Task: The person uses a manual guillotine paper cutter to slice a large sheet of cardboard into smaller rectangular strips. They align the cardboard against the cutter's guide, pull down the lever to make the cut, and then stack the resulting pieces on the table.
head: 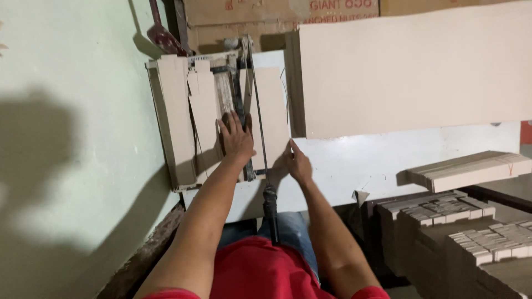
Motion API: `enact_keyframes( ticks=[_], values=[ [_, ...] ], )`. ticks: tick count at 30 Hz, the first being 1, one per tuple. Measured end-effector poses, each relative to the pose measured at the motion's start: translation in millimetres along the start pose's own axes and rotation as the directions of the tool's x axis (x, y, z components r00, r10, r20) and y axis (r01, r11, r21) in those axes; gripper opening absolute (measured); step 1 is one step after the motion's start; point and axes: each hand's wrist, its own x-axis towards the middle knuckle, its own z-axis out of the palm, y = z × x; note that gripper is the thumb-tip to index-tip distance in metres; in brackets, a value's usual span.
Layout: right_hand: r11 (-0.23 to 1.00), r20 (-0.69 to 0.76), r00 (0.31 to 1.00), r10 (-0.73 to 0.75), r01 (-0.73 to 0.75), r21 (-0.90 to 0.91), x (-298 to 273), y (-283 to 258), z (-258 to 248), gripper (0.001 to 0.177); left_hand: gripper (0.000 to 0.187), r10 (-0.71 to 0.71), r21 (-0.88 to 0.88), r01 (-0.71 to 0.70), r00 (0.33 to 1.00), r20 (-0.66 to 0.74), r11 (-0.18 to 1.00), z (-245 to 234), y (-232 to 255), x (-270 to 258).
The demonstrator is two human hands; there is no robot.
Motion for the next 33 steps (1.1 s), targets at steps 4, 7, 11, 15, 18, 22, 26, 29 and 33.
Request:
enact_keyframes(
  ticks=[4,7,11,15,18,22,26,29,33],
  values=[
    [0.878,-0.024,0.999,-0.022,0.008,-0.479,-71,-53,-36,0.056,0.096,0.005,0.012,-0.004,0.998,-0.056,1.000,5,-1,-3],
    [0.930,0.058,0.993,-0.098,0.112,-0.350,-171,-108,-64,0.066,0.095,0.020,0.034,-0.018,0.998,-0.053,0.999,6,-2,1],
    [0.942,0.290,0.957,-0.009,0.106,-0.319,-204,-105,-22,0.099,0.125,0.043,0.002,-0.043,0.992,-0.117,0.999,76,-4,61],
    [0.952,0.100,0.990,-0.094,0.119,-0.282,-160,-18,75,0.091,0.127,0.043,-0.097,-0.053,0.994,-0.098,0.994,47,-1,34],
    [0.923,0.039,0.984,-0.176,0.179,-0.340,-136,10,97,0.090,0.134,0.032,-0.091,-0.038,0.997,-0.074,0.995,46,1,43],
    [0.984,0.141,0.983,-0.115,0.132,-0.120,-188,-54,16,0.087,0.125,0.021,-0.133,-0.039,0.991,-0.135,0.990,22,-5,2],
    [0.997,0.292,0.956,-0.004,-0.017,0.069,-238,-144,-84,0.097,0.067,0.152,-0.403,-0.188,0.981,-0.121,0.896,20,-2,-6],
    [0.995,0.351,0.936,-0.024,-0.011,0.099,-231,-143,-99,0.086,0.014,0.323,-0.533,-0.392,0.920,-0.222,0.750,86,6,19],
    [0.959,0.275,0.961,-0.013,-0.065,0.274,-164,-75,-65,0.069,0.034,0.722,0.371,-0.651,0.424,-0.546,0.662,119,-17,-7]
  ],
)
